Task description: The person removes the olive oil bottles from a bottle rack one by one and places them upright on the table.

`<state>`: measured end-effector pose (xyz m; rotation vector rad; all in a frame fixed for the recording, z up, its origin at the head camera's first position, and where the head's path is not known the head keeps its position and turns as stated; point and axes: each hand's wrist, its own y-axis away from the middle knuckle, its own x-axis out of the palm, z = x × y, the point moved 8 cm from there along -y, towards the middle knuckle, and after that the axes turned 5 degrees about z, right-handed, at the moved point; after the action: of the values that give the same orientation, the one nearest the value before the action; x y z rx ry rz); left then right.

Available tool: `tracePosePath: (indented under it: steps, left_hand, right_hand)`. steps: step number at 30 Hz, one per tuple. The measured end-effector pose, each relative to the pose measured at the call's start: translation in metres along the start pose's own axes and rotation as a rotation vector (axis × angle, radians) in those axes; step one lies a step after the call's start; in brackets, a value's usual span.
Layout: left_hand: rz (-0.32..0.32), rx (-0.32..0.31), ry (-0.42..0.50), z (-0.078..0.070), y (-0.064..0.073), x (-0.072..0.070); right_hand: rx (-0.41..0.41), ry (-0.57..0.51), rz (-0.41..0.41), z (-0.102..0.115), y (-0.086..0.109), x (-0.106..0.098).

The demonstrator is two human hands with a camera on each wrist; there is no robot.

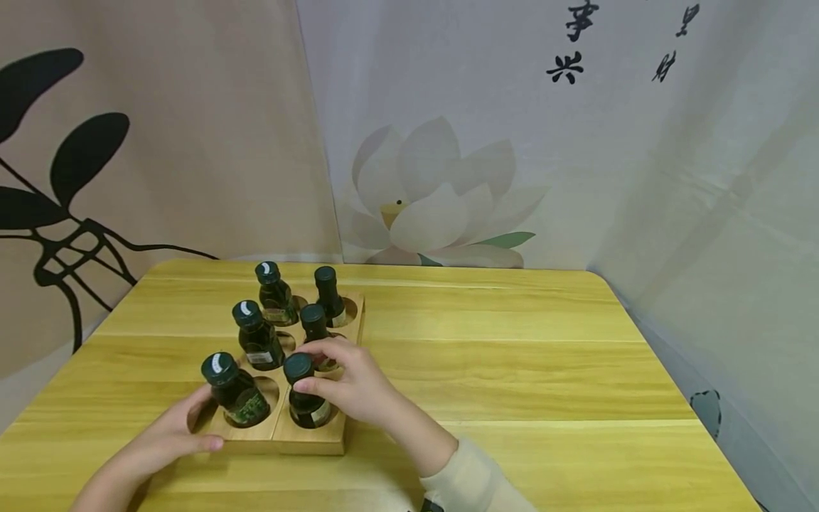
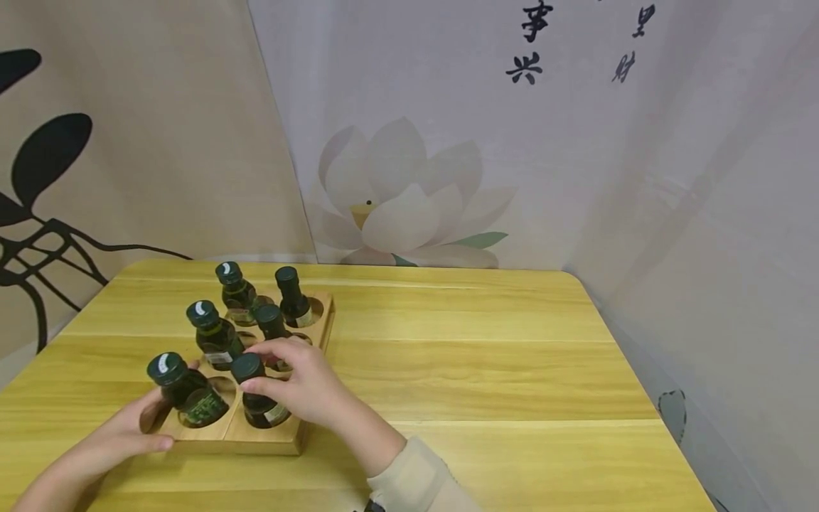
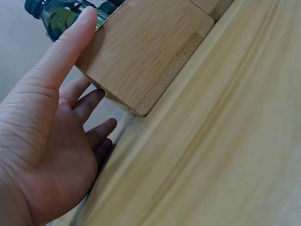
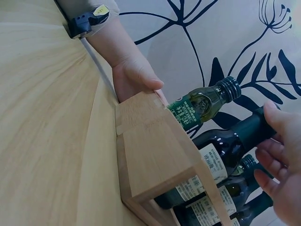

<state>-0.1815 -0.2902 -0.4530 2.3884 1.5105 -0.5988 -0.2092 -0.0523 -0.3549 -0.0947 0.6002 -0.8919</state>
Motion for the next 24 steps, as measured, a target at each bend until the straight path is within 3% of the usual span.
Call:
tracePosePath:
  steps: [6, 24]
  left_hand:
    - [0.011, -0.009, 0.021, 0.001, -0.001, 0.0]
    - [0.009, -0.018, 0.025, 0.002, 0.0, 0.0]
  right_hand:
    - [-0.006, -0.037, -0.042, 0.005, 0.002, -0.006]
    - [-0.194, -0.016, -0.182, 0.045, 0.003, -0.046]
